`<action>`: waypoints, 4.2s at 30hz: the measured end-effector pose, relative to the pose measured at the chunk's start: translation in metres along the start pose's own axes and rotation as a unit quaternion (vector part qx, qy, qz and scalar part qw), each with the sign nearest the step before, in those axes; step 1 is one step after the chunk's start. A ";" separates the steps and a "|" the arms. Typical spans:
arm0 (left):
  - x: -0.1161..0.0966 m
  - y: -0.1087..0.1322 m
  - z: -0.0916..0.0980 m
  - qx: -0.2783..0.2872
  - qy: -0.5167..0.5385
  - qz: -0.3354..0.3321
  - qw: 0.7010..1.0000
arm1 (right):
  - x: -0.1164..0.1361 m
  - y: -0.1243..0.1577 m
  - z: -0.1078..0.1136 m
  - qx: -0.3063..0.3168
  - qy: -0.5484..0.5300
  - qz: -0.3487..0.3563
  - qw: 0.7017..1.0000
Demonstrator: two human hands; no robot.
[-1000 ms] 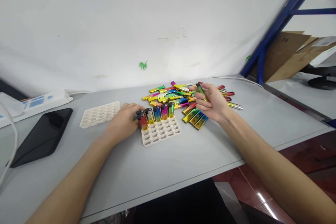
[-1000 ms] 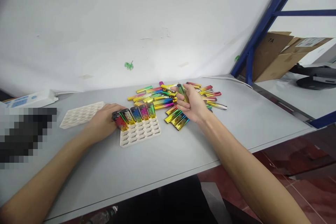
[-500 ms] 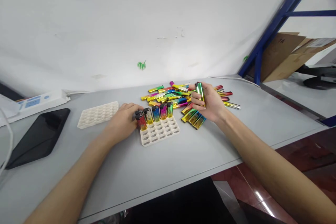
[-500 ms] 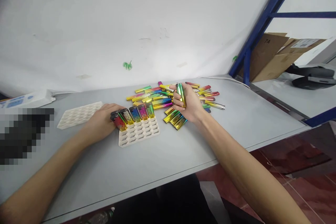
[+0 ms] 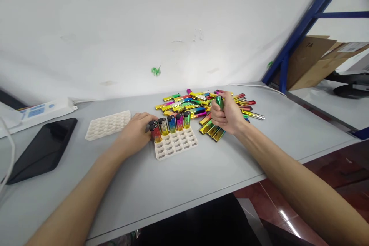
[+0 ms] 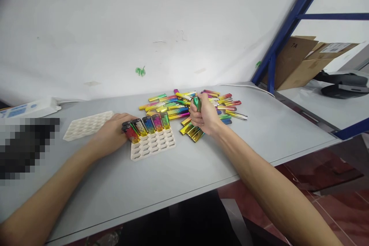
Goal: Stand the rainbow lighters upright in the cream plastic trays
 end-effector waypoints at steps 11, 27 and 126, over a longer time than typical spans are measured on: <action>0.001 0.000 -0.001 -0.002 0.001 -0.006 1.000 | 0.004 0.002 -0.001 -0.004 -0.023 0.001 1.000; -0.002 0.001 0.001 0.013 -0.011 0.007 1.000 | 0.004 0.008 -0.007 0.048 0.053 0.080 0.994; 0.000 0.001 0.002 0.014 -0.009 -0.015 1.000 | -0.005 0.007 -0.015 0.017 0.075 -0.025 0.997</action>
Point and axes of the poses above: each hand's wrist, its own y-axis away from the middle knuckle, its own z-axis out of the back of the hand, x = y × z, the point moved 3 cm from there along -y, towards the middle knuckle, and after that the axes turned 6 degrees about -z, right-handed, at the moved point
